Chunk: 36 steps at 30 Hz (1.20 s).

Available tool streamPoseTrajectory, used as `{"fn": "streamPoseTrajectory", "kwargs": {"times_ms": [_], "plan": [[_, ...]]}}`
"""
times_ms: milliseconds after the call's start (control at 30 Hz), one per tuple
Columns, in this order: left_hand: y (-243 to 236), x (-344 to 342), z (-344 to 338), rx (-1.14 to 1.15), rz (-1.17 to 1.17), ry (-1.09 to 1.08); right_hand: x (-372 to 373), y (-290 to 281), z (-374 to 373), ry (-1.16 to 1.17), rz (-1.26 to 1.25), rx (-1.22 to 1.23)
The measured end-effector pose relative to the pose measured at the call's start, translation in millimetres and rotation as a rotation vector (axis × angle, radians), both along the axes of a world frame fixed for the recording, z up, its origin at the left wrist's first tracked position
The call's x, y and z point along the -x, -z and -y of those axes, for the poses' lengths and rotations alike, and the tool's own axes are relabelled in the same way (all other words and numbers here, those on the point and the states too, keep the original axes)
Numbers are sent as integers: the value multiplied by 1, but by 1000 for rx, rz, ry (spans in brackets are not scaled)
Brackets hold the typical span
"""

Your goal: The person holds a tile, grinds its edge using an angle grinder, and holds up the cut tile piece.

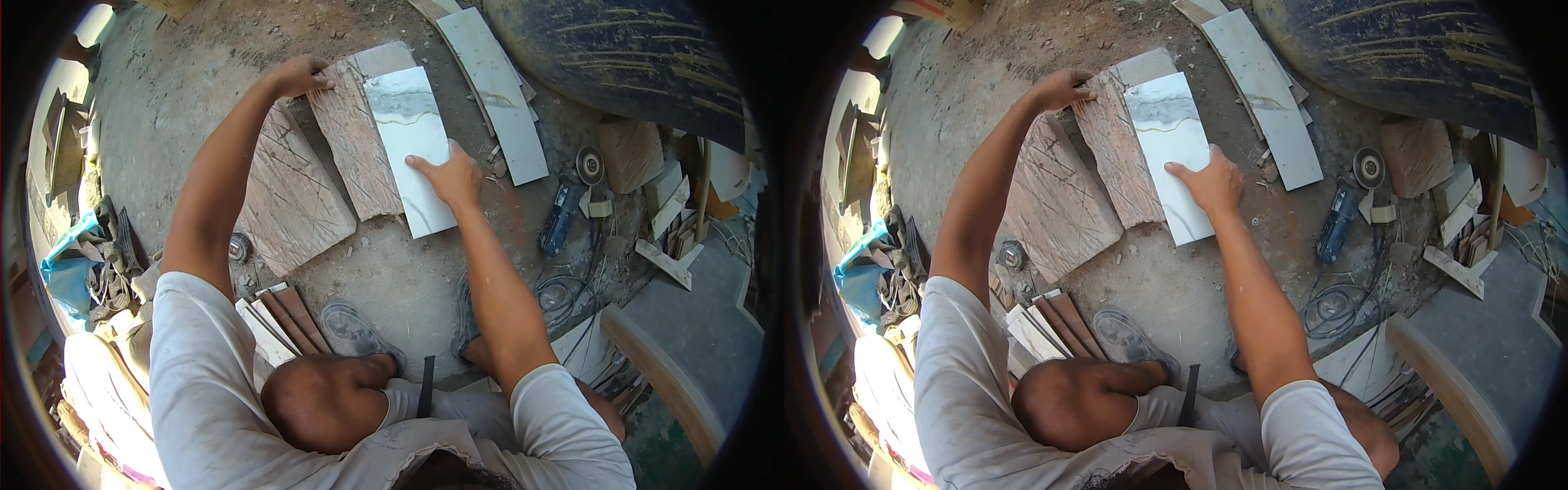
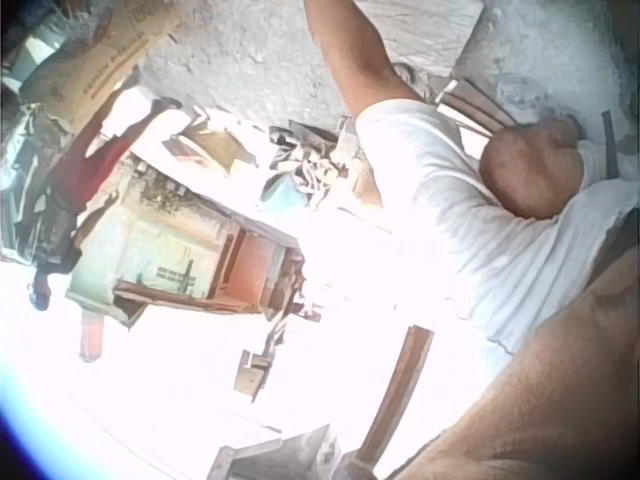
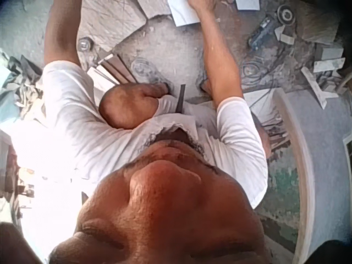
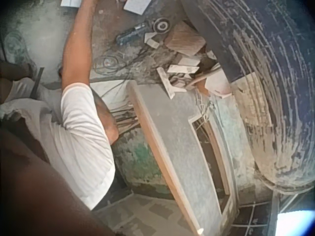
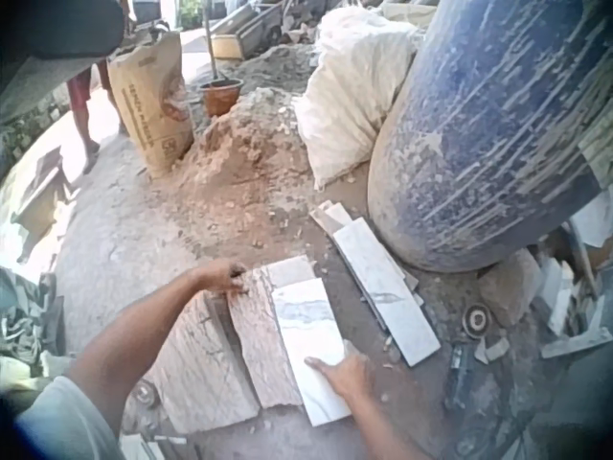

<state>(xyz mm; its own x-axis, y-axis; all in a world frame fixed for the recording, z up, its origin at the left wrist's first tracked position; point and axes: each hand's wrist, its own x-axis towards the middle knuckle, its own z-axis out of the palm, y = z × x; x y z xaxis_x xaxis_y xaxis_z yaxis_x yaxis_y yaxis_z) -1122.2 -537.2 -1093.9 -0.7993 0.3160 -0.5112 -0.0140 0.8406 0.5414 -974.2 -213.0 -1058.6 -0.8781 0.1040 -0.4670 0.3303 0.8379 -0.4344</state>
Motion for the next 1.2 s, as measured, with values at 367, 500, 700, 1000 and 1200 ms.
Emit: {"fn": "streamPoseTrajectory", "kwargs": {"times_ms": [367, 500, 700, 1000, 1200], "plan": [[0, -33, 47, -31, 155, -145, -45, -16, 24, -292, -245, -165], [11, -21, -12, -243, -42, -259, -89, -11, 15, -384, -136, -237], [6, -20, -35, -52, -110, -236, -80, -3, 8, -358, -157, -151], [4, -32, -36, -26, -138, -181, -79, -8, -7, -351, -173, -89], [-32, -79, -99, 227, -378, -153, -69, -12, -19, -348, -150, -62]]}}
